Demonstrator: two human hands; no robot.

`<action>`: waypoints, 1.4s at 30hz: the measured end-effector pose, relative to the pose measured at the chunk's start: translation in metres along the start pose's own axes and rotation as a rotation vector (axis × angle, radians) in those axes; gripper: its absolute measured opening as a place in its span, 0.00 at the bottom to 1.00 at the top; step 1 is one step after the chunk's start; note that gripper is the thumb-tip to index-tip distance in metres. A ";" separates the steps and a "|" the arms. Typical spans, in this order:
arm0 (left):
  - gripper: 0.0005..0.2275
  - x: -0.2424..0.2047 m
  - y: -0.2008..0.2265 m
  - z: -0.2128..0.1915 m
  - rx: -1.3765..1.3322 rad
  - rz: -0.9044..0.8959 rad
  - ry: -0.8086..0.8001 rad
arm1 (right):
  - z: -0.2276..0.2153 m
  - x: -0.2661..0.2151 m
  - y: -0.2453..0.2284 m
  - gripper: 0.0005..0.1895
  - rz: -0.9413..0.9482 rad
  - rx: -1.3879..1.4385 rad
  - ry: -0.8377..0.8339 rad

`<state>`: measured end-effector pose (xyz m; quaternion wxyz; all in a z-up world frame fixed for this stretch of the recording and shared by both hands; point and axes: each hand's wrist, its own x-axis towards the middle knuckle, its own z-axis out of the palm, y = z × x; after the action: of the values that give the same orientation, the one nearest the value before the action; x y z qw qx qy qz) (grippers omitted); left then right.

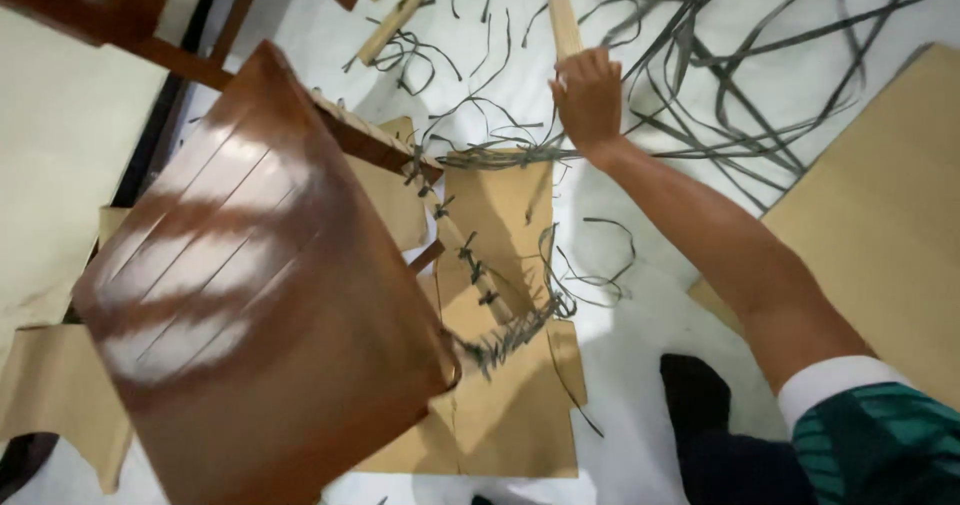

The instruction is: Wrapping long strips of material around a piece of cardboard protecting a furniture leg.

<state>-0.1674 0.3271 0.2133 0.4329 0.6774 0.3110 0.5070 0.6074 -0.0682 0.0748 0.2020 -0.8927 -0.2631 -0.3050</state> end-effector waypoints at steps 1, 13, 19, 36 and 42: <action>0.38 -0.008 0.009 0.007 -0.008 0.002 0.007 | -0.019 0.013 -0.004 0.08 -0.034 -0.166 0.214; 0.34 -0.082 0.184 0.136 0.036 0.013 0.131 | -0.387 0.058 -0.051 0.08 -0.558 0.473 0.338; 0.30 -0.089 0.240 0.149 -0.180 0.041 -0.056 | -0.433 0.006 -0.099 0.07 -0.542 0.407 0.155; 0.34 -0.083 0.285 0.156 -0.374 0.068 -0.028 | -0.350 -0.092 -0.182 0.45 -0.262 0.554 -0.382; 0.37 -0.095 0.288 0.159 -0.408 0.066 -0.019 | -0.345 -0.080 -0.174 0.38 -0.385 0.688 -0.262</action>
<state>-0.0480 0.0773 0.4158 0.5472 0.5901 0.1755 0.5671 0.2988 -0.1399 0.3100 0.3926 -0.7389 -0.5354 -0.1152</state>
